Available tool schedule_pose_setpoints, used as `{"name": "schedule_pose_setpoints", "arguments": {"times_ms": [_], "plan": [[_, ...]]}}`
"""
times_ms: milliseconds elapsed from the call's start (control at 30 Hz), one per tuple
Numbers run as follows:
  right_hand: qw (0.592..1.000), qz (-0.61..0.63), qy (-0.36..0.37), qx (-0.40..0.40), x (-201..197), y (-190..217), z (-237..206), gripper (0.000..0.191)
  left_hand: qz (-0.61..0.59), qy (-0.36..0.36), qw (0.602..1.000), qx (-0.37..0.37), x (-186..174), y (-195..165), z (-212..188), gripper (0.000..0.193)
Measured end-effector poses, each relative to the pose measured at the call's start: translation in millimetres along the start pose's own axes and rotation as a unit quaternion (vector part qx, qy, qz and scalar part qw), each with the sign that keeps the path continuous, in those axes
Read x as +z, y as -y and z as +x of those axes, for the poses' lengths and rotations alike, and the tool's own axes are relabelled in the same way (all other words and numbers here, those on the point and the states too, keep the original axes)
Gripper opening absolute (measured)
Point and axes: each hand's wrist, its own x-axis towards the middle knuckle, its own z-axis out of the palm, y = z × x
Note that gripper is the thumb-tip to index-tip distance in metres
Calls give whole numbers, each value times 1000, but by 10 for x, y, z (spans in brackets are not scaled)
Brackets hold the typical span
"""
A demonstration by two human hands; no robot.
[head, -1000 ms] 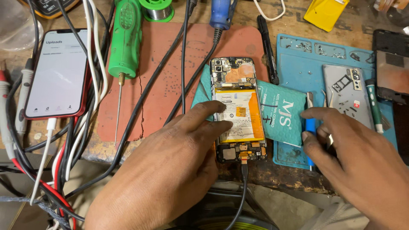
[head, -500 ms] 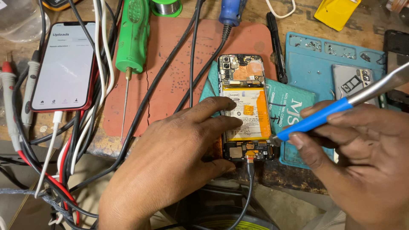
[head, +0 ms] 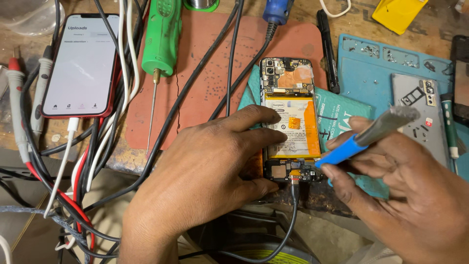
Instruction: The person navigates a smartphone's software interface, then opens the device to access internal components. They use a plastic spudger and tweezers to probe and adjust the charging port area on the motherboard while the phone remains connected to a charging cable.
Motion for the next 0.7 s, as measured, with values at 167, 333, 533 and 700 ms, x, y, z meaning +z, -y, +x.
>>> {"name": "schedule_pose_setpoints", "arguments": {"times_ms": [167, 333, 533, 700], "plan": [[997, 37, -24, -67, 50, -146, -56, 52, -21, 9, 1000, 0, 1, 0, 20, 52], [996, 56, -31, -68, 24, -268, -108, 53, 1, -12, 1000, 19, -3, -6, 14, 54], [999, 25, -18, -27, -11, -193, -72, 49, -16, -1, 1000, 3, -7, -10, 9, 53], [987, 105, -66, -99, 73, -244, -49, 47, -24, 10, 1000, -7, -15, -5, 27, 52]]}}
